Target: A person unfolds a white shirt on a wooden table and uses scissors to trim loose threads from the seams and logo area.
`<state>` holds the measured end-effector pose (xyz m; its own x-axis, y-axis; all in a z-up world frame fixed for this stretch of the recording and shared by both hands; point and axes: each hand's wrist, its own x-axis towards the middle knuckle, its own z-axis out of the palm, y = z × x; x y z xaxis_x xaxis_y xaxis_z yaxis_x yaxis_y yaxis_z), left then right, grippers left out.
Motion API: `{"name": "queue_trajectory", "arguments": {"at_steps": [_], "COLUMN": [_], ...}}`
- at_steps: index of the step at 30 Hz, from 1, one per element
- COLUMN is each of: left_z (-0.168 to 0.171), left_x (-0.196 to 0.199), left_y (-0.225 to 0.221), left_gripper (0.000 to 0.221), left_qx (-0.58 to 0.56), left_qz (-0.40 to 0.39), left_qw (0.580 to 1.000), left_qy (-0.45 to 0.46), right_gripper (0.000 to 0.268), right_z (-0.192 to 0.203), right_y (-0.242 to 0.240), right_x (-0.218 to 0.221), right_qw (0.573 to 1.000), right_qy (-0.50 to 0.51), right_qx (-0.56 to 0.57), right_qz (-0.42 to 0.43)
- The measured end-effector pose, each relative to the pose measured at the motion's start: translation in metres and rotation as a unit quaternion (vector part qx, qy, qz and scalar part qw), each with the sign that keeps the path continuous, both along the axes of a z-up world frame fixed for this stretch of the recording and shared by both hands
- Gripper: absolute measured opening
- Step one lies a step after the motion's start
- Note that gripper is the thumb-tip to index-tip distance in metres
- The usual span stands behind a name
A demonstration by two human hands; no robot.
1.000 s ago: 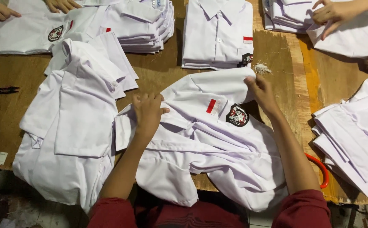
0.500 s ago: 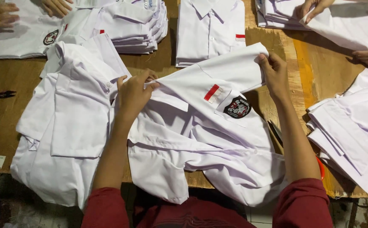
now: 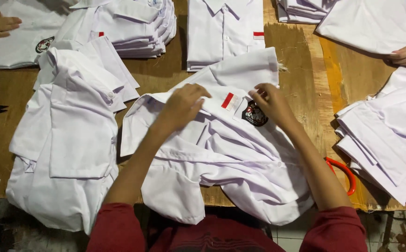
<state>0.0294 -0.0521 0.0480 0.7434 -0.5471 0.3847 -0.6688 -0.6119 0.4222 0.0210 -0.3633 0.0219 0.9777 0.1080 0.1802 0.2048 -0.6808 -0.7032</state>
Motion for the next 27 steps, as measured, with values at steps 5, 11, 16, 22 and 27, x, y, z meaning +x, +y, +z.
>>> {"name": "queue_trajectory", "arguments": {"at_steps": [5, 11, 16, 22, 27], "left_z": [-0.037, -0.064, -0.064, -0.065, -0.070], "left_x": [-0.001, -0.002, -0.007, -0.016, -0.022], "left_y": [-0.030, -0.018, -0.019, -0.019, -0.017], "left_gripper": [0.033, 0.026, 0.028, 0.026, 0.021], "left_qx": [0.099, 0.183, 0.174, 0.131, 0.090], "left_qz": [-0.107, -0.069, -0.040, -0.030, -0.021], "left_qw": [0.989, 0.979, 0.984, 0.990, 0.990], "left_qy": [0.027, 0.054, 0.023, -0.041, -0.104], "right_gripper": [0.043, 0.051, 0.048, 0.028, 0.014], "right_z": [-0.059, -0.063, -0.038, -0.048, -0.048], "right_y": [0.001, 0.012, 0.030, 0.040, 0.044], "right_x": [0.000, -0.011, -0.022, -0.017, -0.014], "right_qw": [0.999, 0.998, 0.995, 0.994, 0.990], "right_qy": [-0.017, 0.002, -0.051, -0.090, -0.100], "right_qx": [-0.026, 0.062, 0.075, -0.053, 0.089], "right_qz": [0.008, 0.006, 0.049, -0.025, -0.050]}}
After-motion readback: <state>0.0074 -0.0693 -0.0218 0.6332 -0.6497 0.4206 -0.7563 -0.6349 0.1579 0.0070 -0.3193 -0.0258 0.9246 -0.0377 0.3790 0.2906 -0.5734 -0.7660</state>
